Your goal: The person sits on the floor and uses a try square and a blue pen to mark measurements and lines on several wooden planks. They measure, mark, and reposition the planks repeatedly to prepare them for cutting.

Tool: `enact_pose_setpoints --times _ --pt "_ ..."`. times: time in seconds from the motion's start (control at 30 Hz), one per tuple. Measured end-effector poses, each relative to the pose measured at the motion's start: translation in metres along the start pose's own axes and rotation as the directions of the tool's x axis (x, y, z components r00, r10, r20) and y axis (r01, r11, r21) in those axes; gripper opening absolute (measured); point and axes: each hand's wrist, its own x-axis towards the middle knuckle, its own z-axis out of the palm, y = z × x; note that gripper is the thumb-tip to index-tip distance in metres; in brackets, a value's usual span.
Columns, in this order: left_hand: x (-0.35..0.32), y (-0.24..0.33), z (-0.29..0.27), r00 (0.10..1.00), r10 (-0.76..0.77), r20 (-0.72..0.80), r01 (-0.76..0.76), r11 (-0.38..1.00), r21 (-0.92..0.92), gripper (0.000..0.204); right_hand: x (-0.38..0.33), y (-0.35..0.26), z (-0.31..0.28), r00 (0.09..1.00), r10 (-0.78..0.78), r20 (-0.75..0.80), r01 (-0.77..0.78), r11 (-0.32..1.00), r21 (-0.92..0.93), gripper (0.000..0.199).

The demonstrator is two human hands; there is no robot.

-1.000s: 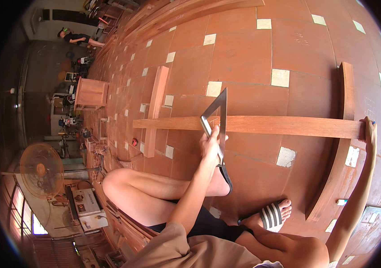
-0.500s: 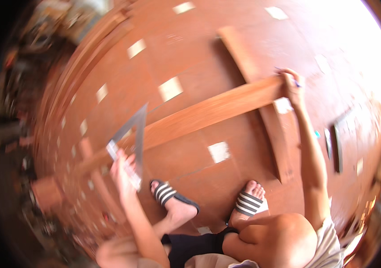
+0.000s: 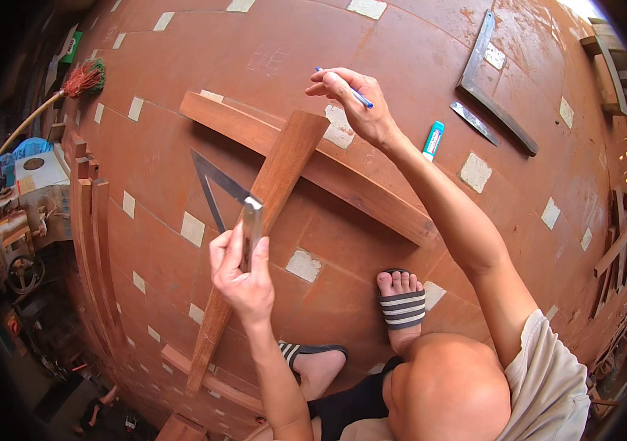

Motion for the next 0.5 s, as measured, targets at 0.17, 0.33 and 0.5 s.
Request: enact_pose_setpoints --times 0.17,0.33,0.5 --pt "0.009 -0.022 0.062 0.965 0.256 0.059 -0.261 0.915 0.309 0.051 -0.019 -0.008 -0.043 0.996 -0.041 -0.074 0.039 0.999 -0.018 0.045" --pt "0.016 -0.021 0.076 0.960 0.239 0.143 -0.275 0.898 0.344 0.050 -0.034 -0.013 -0.064 0.993 0.023 -0.116 -0.025 1.000 -0.009 0.045" --pt "0.022 -0.026 0.080 0.955 0.269 0.128 -0.297 0.888 0.351 0.050 -0.044 -0.018 -0.067 0.995 0.067 -0.080 -0.071 0.996 -0.054 0.046"
